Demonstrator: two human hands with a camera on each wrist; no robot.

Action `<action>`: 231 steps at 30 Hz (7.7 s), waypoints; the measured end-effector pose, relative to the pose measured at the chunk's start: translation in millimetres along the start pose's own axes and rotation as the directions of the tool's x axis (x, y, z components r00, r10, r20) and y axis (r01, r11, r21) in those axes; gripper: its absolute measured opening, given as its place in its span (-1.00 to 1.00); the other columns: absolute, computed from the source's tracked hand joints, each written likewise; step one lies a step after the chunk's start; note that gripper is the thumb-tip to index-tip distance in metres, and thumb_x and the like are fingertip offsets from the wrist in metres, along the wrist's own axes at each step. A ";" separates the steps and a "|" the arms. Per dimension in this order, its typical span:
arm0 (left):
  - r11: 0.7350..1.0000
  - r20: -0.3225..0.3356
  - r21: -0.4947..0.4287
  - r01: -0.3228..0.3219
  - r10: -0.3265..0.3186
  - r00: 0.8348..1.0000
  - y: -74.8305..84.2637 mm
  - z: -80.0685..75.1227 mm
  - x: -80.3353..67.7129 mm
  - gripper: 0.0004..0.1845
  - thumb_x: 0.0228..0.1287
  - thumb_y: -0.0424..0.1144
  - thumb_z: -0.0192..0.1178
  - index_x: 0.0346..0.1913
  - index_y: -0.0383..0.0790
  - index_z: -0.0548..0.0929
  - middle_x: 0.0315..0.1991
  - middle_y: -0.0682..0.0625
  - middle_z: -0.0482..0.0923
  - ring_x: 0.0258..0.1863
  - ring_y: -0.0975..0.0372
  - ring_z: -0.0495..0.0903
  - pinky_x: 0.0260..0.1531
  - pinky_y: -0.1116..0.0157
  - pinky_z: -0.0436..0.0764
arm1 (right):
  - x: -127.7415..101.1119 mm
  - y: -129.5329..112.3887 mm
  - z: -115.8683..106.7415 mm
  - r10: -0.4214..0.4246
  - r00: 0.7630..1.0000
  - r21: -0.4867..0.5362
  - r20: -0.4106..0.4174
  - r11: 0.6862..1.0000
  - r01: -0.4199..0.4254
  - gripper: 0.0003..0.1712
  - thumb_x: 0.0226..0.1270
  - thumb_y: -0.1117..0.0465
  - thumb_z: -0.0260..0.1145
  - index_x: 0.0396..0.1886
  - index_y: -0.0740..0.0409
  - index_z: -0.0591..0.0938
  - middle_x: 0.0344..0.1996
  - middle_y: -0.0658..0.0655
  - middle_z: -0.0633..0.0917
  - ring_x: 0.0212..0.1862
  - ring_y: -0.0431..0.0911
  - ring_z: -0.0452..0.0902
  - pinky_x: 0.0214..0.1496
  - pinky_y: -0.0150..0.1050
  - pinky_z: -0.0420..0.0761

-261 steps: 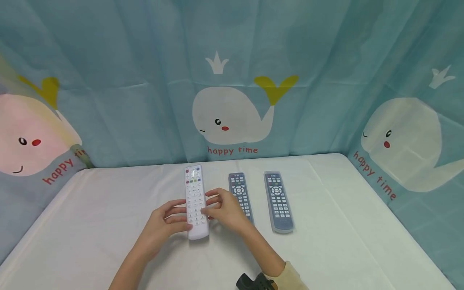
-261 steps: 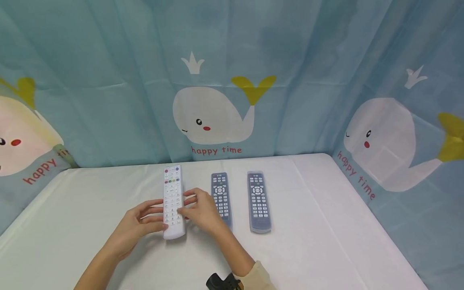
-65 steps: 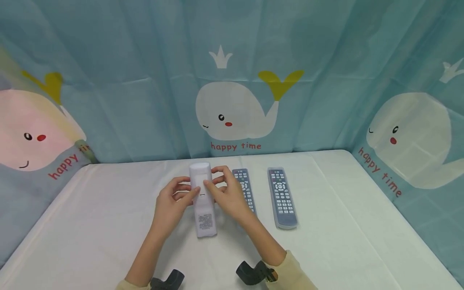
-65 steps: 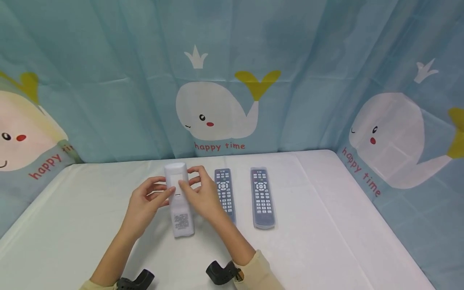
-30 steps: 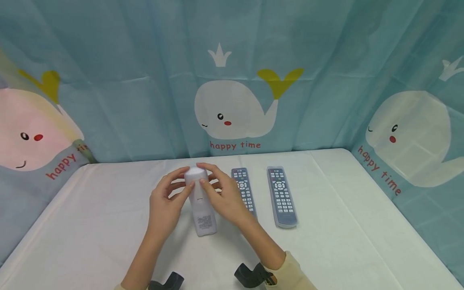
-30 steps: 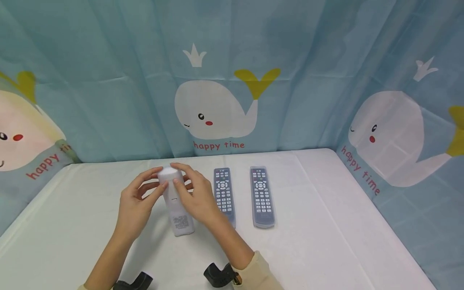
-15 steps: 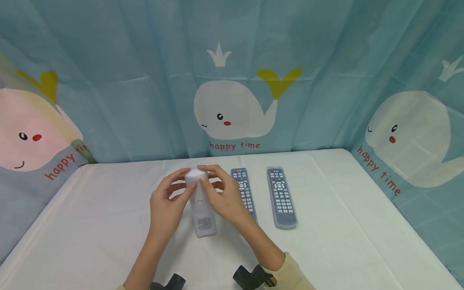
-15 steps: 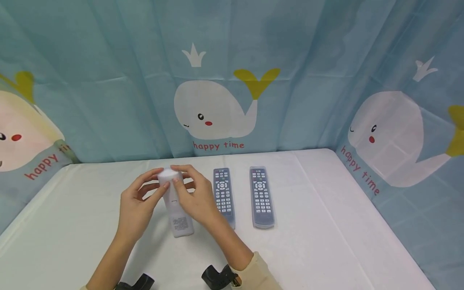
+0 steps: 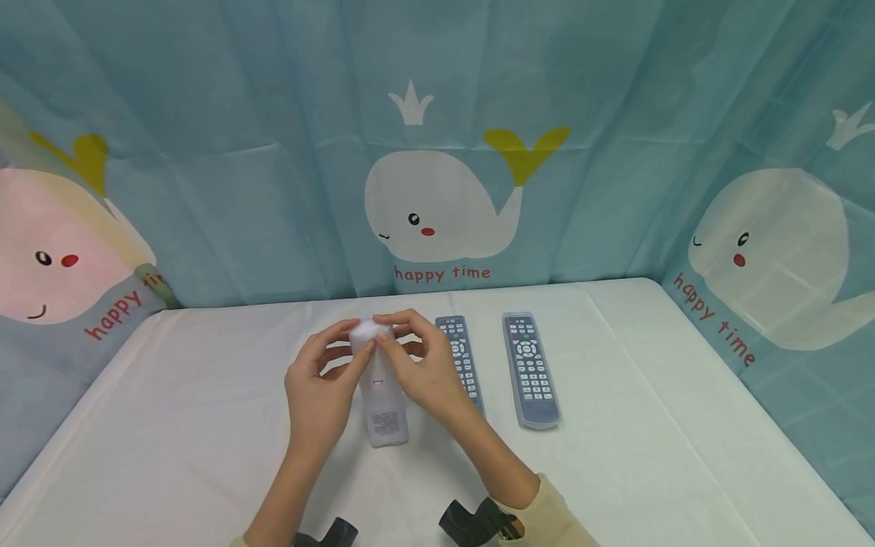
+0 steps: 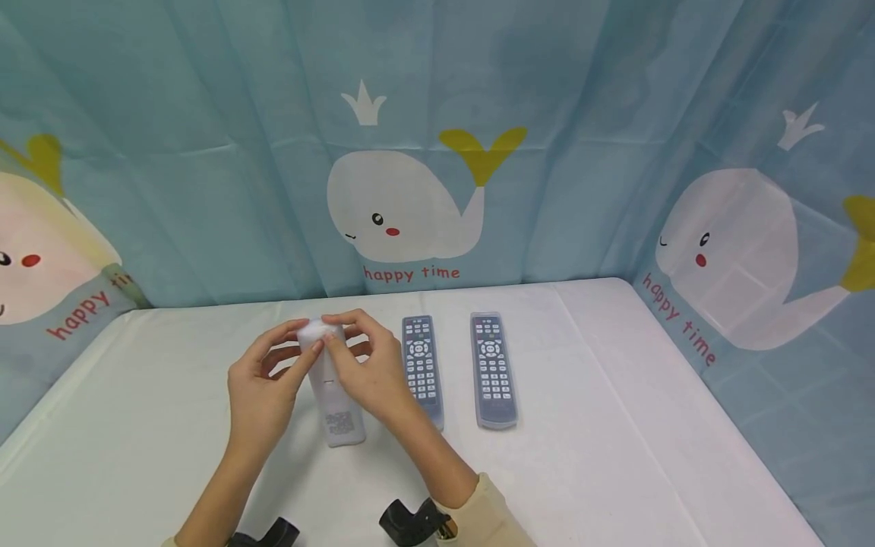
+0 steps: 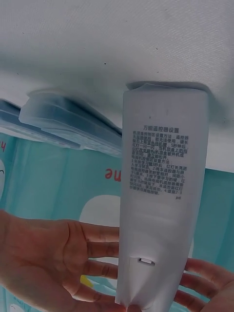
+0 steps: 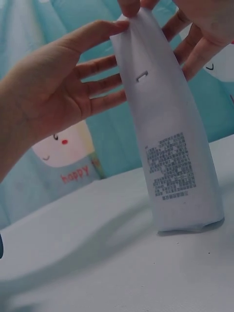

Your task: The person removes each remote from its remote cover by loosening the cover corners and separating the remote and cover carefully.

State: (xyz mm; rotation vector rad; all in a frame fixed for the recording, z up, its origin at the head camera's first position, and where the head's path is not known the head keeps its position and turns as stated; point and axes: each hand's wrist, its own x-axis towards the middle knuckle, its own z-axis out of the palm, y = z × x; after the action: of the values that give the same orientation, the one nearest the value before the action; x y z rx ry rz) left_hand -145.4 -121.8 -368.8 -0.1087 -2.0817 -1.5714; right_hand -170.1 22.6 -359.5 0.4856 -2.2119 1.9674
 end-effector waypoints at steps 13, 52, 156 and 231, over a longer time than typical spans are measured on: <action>0.990 -0.114 0.020 -0.142 0.143 0.983 4.1 6.7 -5.5 -0.72 0.27 -0.49 0.46 0.04 -0.34 0.81 -0.15 -0.15 0.72 -0.21 0.43 0.67 -0.15 0.56 0.69 | -0.1 -5.9 -0.5 -0.003 1.000 0.027 -0.016 1.000 0.003 -0.83 0.55 0.27 0.26 -0.04 0.13 0.76 0.00 0.09 0.78 -0.09 -0.17 0.58 -0.08 -0.22 0.68; 0.880 -0.030 0.287 -0.379 0.404 0.914 11.4 -11.3 5.6 -0.96 0.36 -0.52 0.37 -0.20 -0.46 0.74 -0.32 -0.22 0.78 -0.43 0.00 0.77 -0.21 0.78 0.48 | 0.6 -8.3 -0.9 -0.013 0.997 0.030 0.072 1.000 0.011 -0.81 0.57 0.30 0.24 -0.01 0.19 0.75 0.03 0.14 0.78 -0.02 -0.19 0.59 -0.04 -0.27 0.66; 0.968 0.311 0.059 0.244 -0.250 0.917 25.8 -27.5 20.3 -0.61 0.36 -0.17 0.48 0.17 -0.22 0.71 0.04 0.04 0.69 0.02 0.26 0.64 -0.03 0.37 0.64 | 2.3 -5.9 -3.7 0.140 0.987 0.153 0.076 0.977 -0.150 -0.73 0.62 0.21 0.05 -0.13 0.31 0.59 0.13 0.25 0.73 -0.21 -0.15 0.61 -0.18 -0.19 0.68; 0.946 0.390 0.034 0.322 -0.309 0.867 15.7 -39.0 27.2 -0.49 0.45 -0.25 0.39 0.38 -0.27 0.56 0.26 -0.14 0.51 -0.05 0.38 0.67 -0.02 0.45 0.68 | 9.3 -6.6 -23.6 0.246 0.933 0.067 0.263 0.960 -0.272 -0.60 0.71 0.14 0.04 0.37 0.14 0.53 0.20 0.25 0.68 0.10 0.10 0.71 0.16 -0.01 0.75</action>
State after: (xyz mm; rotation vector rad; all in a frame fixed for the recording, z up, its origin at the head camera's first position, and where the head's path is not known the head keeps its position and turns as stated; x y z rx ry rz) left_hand -149.0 -159.0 -335.5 -0.1042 -2.4836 -1.9053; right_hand -179.2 43.9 -347.2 0.5047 -2.4471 2.2759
